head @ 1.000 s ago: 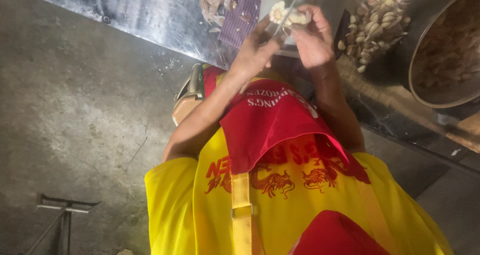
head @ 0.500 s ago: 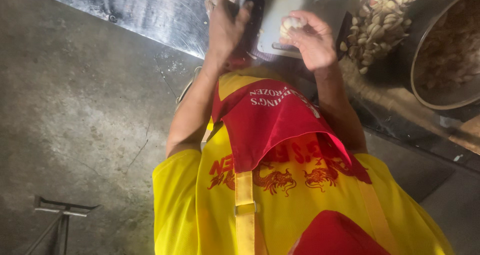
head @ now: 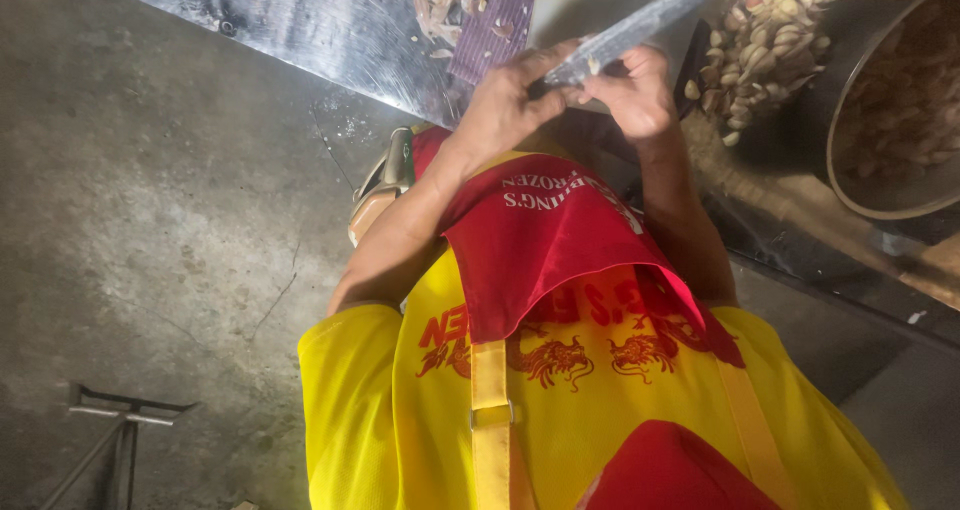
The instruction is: The person peels garlic cloves by hand and using a knife on a cutting board, placing the peeled cloves into a metal container.
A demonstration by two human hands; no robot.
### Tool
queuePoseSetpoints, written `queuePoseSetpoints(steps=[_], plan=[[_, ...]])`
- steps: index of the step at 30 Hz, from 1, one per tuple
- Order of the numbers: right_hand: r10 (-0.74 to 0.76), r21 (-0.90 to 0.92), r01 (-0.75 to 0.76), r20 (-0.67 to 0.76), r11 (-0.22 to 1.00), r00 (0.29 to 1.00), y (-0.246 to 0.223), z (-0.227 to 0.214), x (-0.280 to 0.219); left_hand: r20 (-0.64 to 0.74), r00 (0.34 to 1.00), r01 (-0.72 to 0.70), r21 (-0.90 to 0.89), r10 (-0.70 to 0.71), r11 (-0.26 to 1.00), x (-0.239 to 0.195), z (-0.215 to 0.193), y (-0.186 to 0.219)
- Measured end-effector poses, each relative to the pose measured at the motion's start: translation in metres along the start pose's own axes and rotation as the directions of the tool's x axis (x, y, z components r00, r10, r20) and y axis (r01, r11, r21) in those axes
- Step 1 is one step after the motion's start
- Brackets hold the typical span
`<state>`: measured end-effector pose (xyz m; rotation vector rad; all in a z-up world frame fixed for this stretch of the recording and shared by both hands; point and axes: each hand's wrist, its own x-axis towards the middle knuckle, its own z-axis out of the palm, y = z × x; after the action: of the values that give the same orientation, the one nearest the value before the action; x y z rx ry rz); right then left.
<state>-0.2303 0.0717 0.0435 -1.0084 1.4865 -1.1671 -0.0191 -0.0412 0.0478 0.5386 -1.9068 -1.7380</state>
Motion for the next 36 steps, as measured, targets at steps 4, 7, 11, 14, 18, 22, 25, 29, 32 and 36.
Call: queuePoseSetpoints(steps=[4, 7, 11, 14, 18, 22, 25, 29, 32, 36], plan=[[-0.027, 0.271, 0.007, 0.071, 0.963, 0.997, -0.008, 0.008, 0.007, 0.084, 0.885, 0.426, -0.544, -0.458, 0.723, 0.000, -0.002, 0.002], [-0.011, 0.563, -0.050, 0.104, 0.825, 0.995, -0.007, 0.009, 0.010, -0.005, 0.823, 0.418, -0.672, -0.568, 0.612, 0.009, -0.011, -0.005], [-0.003, 0.494, -0.009, 0.022, 0.869, 1.000, -0.005, 0.002, 0.005, -0.191, 0.837, 0.334, -0.563, -0.512, 0.756, 0.014, -0.018, -0.012], [0.084, 0.322, -0.079, -0.003, 0.943, 0.996, 0.005, 0.004, 0.005, -0.053, 0.877, 0.444, -0.291, -0.478, 0.847, 0.004, 0.001, -0.006], [0.015, 0.379, -0.009, -0.013, 0.925, 1.000, 0.010, 0.006, 0.001, -0.015, 0.998, 0.054, -0.203, -0.058, 0.978, -0.001, 0.010, 0.002], [-0.005, 0.301, 0.014, -0.030, 0.954, 1.000, 0.010, 0.005, 0.001, -0.003, 0.999, 0.042, -0.126, -0.043, 0.991, 0.001, 0.009, 0.005], [-0.002, 0.323, 0.006, -0.015, 0.946, 1.000, 0.004, 0.007, 0.003, 0.021, 0.990, 0.138, -0.157, -0.136, 0.978, -0.003, 0.008, 0.003], [-0.080, 0.382, 0.048, 0.069, 0.923, 0.994, -0.007, 0.010, 0.000, -0.096, 0.991, -0.100, -0.060, 0.094, 0.993, 0.001, 0.012, -0.006], [-0.050, 0.371, 0.025, 0.060, 0.928, 0.997, -0.011, 0.012, 0.001, 0.004, 0.946, 0.313, -0.285, -0.325, 0.906, 0.005, 0.000, -0.006], [-0.032, 0.349, 0.030, 0.002, 0.937, 0.999, -0.013, 0.010, 0.003, -0.120, 0.862, 0.405, -0.423, -0.493, 0.811, 0.007, -0.015, 0.001]])
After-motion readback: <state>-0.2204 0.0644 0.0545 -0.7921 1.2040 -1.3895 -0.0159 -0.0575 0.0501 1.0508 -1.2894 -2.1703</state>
